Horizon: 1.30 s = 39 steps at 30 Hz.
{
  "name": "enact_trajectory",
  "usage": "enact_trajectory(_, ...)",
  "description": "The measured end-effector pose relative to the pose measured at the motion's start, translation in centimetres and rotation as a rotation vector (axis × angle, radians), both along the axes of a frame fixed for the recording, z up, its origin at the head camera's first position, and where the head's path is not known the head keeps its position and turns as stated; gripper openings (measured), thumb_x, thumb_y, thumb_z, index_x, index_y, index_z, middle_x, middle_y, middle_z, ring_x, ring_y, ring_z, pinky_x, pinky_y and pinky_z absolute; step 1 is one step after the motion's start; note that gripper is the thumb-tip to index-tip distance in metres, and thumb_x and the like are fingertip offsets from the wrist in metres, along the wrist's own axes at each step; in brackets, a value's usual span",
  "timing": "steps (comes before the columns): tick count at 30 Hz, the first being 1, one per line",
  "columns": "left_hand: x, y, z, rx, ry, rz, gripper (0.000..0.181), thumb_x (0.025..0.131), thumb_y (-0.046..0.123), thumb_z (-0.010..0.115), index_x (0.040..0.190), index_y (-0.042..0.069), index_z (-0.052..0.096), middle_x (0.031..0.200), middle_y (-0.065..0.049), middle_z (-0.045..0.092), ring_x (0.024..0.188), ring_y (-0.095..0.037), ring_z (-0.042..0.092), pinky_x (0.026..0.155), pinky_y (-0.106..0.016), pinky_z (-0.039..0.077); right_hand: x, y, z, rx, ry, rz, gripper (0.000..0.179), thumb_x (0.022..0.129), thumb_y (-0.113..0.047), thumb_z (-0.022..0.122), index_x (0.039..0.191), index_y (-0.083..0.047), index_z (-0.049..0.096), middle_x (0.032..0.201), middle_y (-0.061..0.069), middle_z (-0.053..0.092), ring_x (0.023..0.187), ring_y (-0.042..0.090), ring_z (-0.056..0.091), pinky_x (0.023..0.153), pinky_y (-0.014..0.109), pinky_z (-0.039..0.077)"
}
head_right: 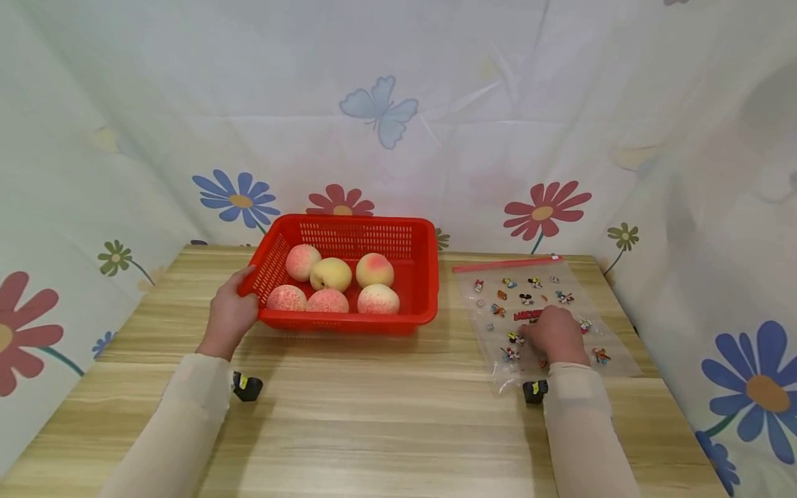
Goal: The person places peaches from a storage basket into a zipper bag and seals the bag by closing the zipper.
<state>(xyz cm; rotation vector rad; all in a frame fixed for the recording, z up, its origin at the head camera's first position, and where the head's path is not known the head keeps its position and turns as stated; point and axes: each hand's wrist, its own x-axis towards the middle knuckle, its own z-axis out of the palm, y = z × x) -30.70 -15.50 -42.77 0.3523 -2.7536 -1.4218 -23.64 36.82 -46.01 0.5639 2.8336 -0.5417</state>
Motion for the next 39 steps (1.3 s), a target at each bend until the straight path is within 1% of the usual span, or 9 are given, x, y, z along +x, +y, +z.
enact_trajectory(6,0.23,-0.07,-0.09,-0.005,-0.006,-0.002,0.067,0.091,0.006,0.038,0.155,0.024,0.024,0.155,-0.015,0.034,0.124,-0.039,0.048,0.096,-0.053,0.05,0.21,-0.09,-0.17,0.014,0.006,0.02,0.039,0.088,-0.034,0.067,0.08,0.004,0.067,0.066,0.009,0.057,0.058,0.02,0.051,0.051,0.029,0.039)
enact_trajectory(9,0.24,-0.09,-0.15,-0.006,-0.006,-0.004,0.068,0.091,0.005,0.039,0.155,0.024,0.023,0.156,-0.015,0.033,0.124,-0.039,0.047,0.096,-0.053,0.05,0.23,-0.05,-0.2,0.016,0.015,0.024,0.039,0.087,-0.033,0.068,0.081,0.005,0.067,0.066,0.009,0.058,0.058,0.02,0.051,0.05,0.029,0.039)
enact_trajectory(15,0.14,-0.17,-0.24,-0.021,0.013,-0.006,0.067,0.091,0.007,0.038,0.154,0.023,0.025,0.153,-0.016,0.037,0.119,-0.037,0.05,0.094,-0.051,0.052,0.18,0.1,-0.08,0.019,0.019,0.046,0.04,0.086,-0.033,0.068,0.083,0.006,0.068,0.068,0.01,0.061,0.058,0.021,0.052,0.051,0.029,0.04)
enact_trajectory(19,0.14,-0.12,-0.29,-0.014,-0.004,0.005,0.067,0.091,0.006,0.038,0.155,0.025,0.025,0.154,-0.015,0.035,0.121,-0.037,0.048,0.094,-0.051,0.052,0.29,0.15,0.05,0.0,0.011,0.054,0.039,0.086,-0.032,0.069,0.084,0.006,0.068,0.07,0.011,0.062,0.059,0.021,0.053,0.052,0.03,0.041)
enact_trajectory(22,0.14,-0.08,-0.36,-0.011,-0.015,0.006,0.068,0.091,0.006,0.039,0.155,0.025,0.024,0.155,-0.015,0.034,0.122,-0.038,0.047,0.095,-0.052,0.052,0.34,0.29,0.0,-0.002,0.007,0.067,0.037,0.086,-0.032,0.069,0.081,0.005,0.069,0.068,0.01,0.062,0.058,0.021,0.052,0.053,0.03,0.041)
enact_trajectory(29,-0.02,0.01,-0.34,-0.007,-0.01,0.004,0.068,0.091,0.006,0.04,0.155,0.025,0.024,0.156,-0.014,0.033,0.124,-0.039,0.047,0.095,-0.053,0.051,0.29,0.54,0.05,0.01,0.01,0.096,0.035,0.087,-0.032,0.069,0.066,-0.003,0.065,0.06,0.005,0.057,0.053,0.018,0.049,0.051,0.029,0.038)
enact_trajectory(33,-0.05,-0.02,-0.25,-0.012,-0.005,-0.002,0.068,0.091,0.006,0.039,0.155,0.024,0.024,0.155,-0.015,0.034,0.123,-0.038,0.048,0.094,-0.052,0.051,0.34,0.59,0.26,0.005,0.004,0.098,0.034,0.087,-0.031,0.069,0.068,-0.002,0.064,0.062,0.006,0.059,0.055,0.019,0.051,0.05,0.029,0.039)
enact_trajectory(39,-0.01,-0.01,0.03,-0.014,0.006,-0.007,0.067,0.092,0.007,0.039,0.155,0.024,0.024,0.154,-0.016,0.036,0.118,-0.038,0.05,0.093,-0.051,0.053,0.29,0.85,0.55,0.004,0.017,0.12,0.033,0.085,-0.031,0.07,0.074,0.0,0.065,0.069,0.008,0.063,0.058,0.02,0.052,0.05,0.03,0.042)
